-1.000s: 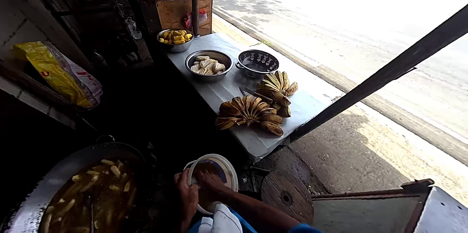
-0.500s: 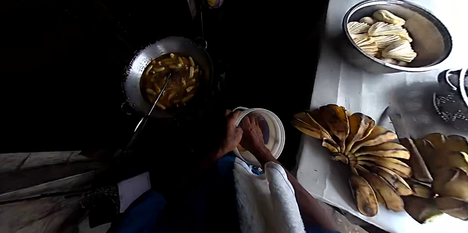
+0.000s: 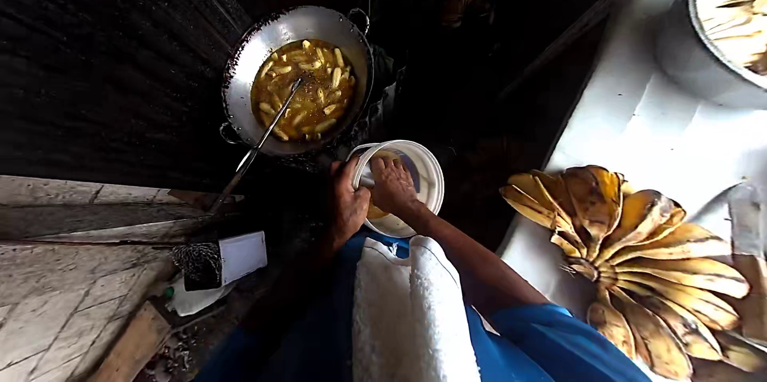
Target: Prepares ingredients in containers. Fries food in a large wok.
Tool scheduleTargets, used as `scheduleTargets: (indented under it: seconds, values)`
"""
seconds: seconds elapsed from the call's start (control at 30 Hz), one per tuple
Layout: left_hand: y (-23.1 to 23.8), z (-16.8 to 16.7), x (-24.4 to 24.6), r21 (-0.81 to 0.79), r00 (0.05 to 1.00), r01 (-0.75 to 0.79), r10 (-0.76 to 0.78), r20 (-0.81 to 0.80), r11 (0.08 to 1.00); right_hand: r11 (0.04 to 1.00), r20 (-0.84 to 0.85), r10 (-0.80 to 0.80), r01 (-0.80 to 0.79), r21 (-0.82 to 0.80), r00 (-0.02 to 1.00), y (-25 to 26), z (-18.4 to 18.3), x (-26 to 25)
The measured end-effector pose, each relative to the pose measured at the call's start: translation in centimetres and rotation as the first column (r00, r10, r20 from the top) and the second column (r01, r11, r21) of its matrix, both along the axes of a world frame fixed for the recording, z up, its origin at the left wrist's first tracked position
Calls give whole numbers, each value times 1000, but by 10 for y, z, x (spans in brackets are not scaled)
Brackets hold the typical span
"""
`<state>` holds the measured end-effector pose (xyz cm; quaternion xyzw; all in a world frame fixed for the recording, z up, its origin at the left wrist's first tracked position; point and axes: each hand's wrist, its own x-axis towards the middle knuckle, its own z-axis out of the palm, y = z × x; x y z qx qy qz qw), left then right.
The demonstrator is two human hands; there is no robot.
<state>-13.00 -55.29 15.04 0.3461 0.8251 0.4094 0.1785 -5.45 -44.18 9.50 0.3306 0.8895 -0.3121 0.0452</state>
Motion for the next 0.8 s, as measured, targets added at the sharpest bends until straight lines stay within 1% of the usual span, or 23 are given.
scheduleTargets:
  seconds: [0.07, 0.1, 0.13, 0.2, 0.23, 0.27, 0.3, 0.37, 0.43, 0.47, 0.5, 0.53, 0.6, 0.63, 0.67, 0.7, 0.8]
  values:
    - [-7, -1, -6, 20, 999, -41, 41, -21, 999, 997, -144, -36, 25, -75, 989, -8, 2, -6]
    - [-10, -1, -9, 28, 998, -65, 66, -23, 997, 998, -180, -43, 34, -55, 983, -10, 5, -7]
    - [-13, -2, -11, 30, 995, -94, 94, -21, 995, 999, -179, -33, 37, 17, 983, -11, 9, -7]
    - [-19, 0, -13, 24, 990, -142, 142, -7, 990, 977, -93, 1, 19, 214, 996, -9, 17, -9]
    - [-21, 0, -12, 23, 989, -147, 147, -4, 989, 959, -45, 11, 2, 284, 999, -8, 15, -11]
    - [-23, 0, -10, 25, 990, -137, 137, -11, 990, 955, -15, 18, -13, 295, 1000, -10, 11, -15]
    - [-23, 0, -10, 35, 993, -118, 118, -23, 992, 966, -23, 26, -19, 256, 999, -12, 7, -19]
    - [-24, -2, -13, 71, 995, -88, 91, -40, 994, 994, -87, 45, -37, 102, 995, -16, 3, -30]
    - [-29, -2, -21, 77, 996, -89, 91, -22, 993, 997, -152, 49, -58, -54, 987, -16, 2, -35]
    - [-32, -3, -25, 72, 995, -94, 95, -11, 993, 994, -169, 59, -74, -86, 984, -17, 3, -34]
    - [-34, -4, -30, 67, 995, -101, 102, -1, 993, 993, -157, 87, -99, -65, 984, -16, 7, -32]
    - [-36, -5, -34, 61, 994, -113, 112, 12, 992, 991, -116, 131, -131, 7, 985, -15, 12, -30]
    - [-39, -5, -40, 51, 990, -136, 134, 35, 989, 960, 63, 211, -219, 176, 976, -18, 21, -29]
    - [-40, -5, -41, 50, 990, -139, 137, 45, 989, 940, 153, 224, -255, 227, 962, -23, 20, -32]
    - [-41, -5, -41, 52, 990, -136, 133, 51, 989, 932, 214, 221, -271, 243, 951, -29, 16, -37]
    - [-41, -5, -42, 54, 991, -128, 125, 50, 990, 935, 250, 217, -274, 226, 944, -33, 12, -44]
    - [-47, -5, -45, 50, 995, -96, 95, 29, 994, 969, 196, 203, -226, 100, 959, -43, 4, -65]
